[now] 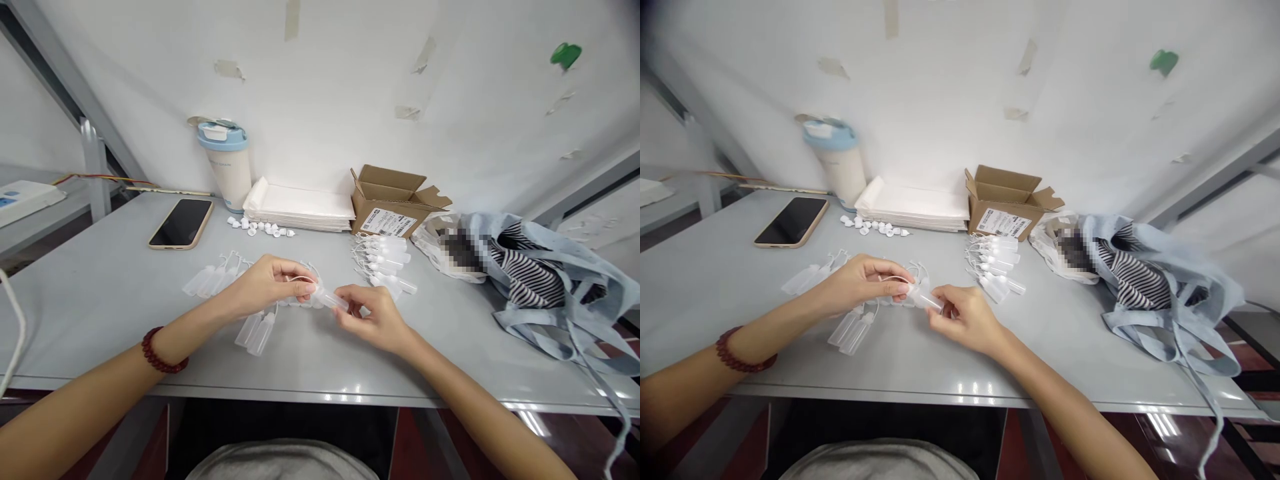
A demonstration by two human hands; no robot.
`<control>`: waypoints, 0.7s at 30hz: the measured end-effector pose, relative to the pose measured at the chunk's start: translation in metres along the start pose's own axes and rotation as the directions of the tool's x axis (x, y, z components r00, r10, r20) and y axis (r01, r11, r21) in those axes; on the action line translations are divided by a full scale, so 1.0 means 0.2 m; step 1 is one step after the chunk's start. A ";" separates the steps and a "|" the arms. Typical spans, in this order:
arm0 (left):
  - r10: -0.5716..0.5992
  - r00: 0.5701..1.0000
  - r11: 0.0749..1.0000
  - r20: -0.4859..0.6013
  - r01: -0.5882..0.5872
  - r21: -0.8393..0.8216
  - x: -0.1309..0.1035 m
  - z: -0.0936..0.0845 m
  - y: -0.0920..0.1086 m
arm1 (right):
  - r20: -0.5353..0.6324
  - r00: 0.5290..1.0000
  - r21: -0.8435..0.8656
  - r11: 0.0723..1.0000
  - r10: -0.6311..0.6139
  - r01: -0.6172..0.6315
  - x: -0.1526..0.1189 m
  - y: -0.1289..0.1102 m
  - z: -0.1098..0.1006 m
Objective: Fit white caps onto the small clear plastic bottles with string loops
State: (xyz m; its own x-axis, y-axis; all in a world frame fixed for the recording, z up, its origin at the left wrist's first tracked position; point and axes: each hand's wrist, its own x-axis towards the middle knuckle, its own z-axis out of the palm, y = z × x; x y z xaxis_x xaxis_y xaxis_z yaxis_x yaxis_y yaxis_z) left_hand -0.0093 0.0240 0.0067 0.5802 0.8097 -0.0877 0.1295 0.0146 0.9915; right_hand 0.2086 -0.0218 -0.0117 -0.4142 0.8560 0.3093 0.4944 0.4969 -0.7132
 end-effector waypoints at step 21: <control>-0.051 0.998 0.997 -0.039 0.049 -0.059 -0.02 0.00 0.00 | 0.154 0.960 0.385 0.880 0.236 -0.278 0.02 -0.04 -0.03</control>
State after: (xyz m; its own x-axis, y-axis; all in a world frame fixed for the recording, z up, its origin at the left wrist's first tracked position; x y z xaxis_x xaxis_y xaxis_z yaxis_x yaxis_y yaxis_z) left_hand -0.0103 0.0209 0.0075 0.5411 0.8301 -0.1345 0.1103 0.0885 0.9899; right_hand 0.2081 -0.0217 -0.0018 -0.3981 0.9168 0.0319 0.2556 0.1442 -0.9560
